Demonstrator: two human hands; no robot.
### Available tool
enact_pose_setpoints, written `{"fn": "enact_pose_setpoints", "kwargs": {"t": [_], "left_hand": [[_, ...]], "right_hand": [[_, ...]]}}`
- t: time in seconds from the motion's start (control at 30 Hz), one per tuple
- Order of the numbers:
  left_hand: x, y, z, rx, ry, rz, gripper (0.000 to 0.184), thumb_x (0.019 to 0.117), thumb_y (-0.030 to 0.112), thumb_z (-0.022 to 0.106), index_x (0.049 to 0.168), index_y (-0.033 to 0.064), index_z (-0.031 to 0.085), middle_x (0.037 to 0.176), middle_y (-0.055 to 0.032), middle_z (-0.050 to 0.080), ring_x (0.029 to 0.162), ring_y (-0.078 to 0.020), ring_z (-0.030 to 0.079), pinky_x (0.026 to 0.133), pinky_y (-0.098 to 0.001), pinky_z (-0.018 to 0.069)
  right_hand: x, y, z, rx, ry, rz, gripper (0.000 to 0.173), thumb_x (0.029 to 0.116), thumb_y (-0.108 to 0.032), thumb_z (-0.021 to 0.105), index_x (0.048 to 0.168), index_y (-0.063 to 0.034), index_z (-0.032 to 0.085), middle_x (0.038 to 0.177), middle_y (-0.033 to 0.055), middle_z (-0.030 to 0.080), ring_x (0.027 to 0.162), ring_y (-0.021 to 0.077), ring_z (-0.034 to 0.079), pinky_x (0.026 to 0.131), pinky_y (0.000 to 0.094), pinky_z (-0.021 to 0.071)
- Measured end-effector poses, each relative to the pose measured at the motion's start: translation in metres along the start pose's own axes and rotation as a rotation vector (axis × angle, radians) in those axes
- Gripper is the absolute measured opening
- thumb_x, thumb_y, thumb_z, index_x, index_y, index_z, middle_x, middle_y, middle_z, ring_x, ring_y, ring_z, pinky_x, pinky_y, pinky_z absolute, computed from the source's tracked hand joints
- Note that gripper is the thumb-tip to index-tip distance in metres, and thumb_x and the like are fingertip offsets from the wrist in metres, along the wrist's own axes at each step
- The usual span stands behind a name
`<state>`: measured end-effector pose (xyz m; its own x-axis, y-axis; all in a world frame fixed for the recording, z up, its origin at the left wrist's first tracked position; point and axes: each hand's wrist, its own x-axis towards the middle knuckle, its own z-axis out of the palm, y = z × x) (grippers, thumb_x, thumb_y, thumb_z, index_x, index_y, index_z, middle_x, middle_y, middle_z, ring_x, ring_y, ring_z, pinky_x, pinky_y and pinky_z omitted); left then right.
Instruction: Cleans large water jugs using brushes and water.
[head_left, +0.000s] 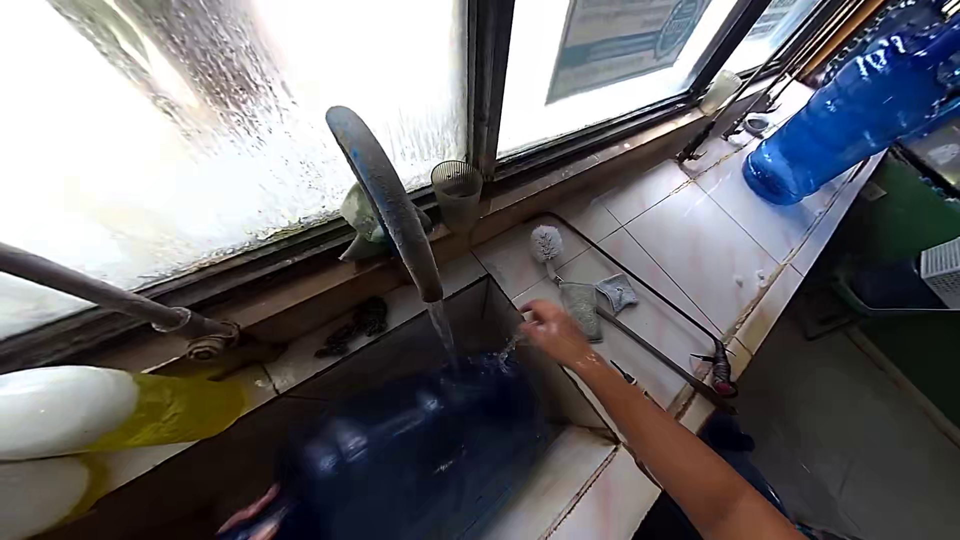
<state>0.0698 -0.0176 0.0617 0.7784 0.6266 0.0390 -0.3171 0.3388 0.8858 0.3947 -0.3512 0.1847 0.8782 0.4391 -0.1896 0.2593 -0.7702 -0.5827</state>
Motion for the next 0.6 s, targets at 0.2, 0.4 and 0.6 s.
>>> {"fn": "enact_pose_setpoints", "kwargs": {"t": [0.2,0.4,0.6], "left_hand": [[0.042,-0.099,0.182,0.625,0.097,0.168,0.066,0.0714,0.017,0.086,0.12,-0.018,0.058,0.114,-0.0212,0.07,0.112,-0.02,0.068,0.104,-0.0341,0.0527],[0.056,-0.151,0.228,0.903,0.189,0.153,0.072,0.0731,0.021,0.086,0.127,-0.0173,0.059,0.125,-0.0375,0.062,0.121,-0.0497,0.061,0.108,-0.0561,0.0453],[0.055,-0.147,0.227,0.852,0.178,0.112,0.076,0.0736,0.025,0.089,0.129,-0.0163,0.057,0.126,-0.0373,0.062,0.123,-0.0484,0.06,0.109,-0.0547,0.0438]], "right_hand": [[-0.049,0.098,0.028,-0.36,0.231,0.157,0.06,0.0995,-0.03,0.057,0.155,-0.0091,0.046,0.144,0.0336,0.051,0.132,0.0502,0.051,0.109,0.0603,0.0427],[-0.066,0.109,0.0,-0.185,0.127,0.011,0.049,0.1033,-0.028,0.054,0.152,-0.02,0.053,0.151,0.0198,0.052,0.136,0.0409,0.05,0.107,0.0625,0.0394],[-0.092,0.147,-0.079,-0.384,-0.051,0.563,0.048,0.0957,-0.007,0.059,0.143,-0.0041,0.052,0.138,0.0237,0.058,0.133,0.0399,0.053,0.111,0.0596,0.0366]]}}
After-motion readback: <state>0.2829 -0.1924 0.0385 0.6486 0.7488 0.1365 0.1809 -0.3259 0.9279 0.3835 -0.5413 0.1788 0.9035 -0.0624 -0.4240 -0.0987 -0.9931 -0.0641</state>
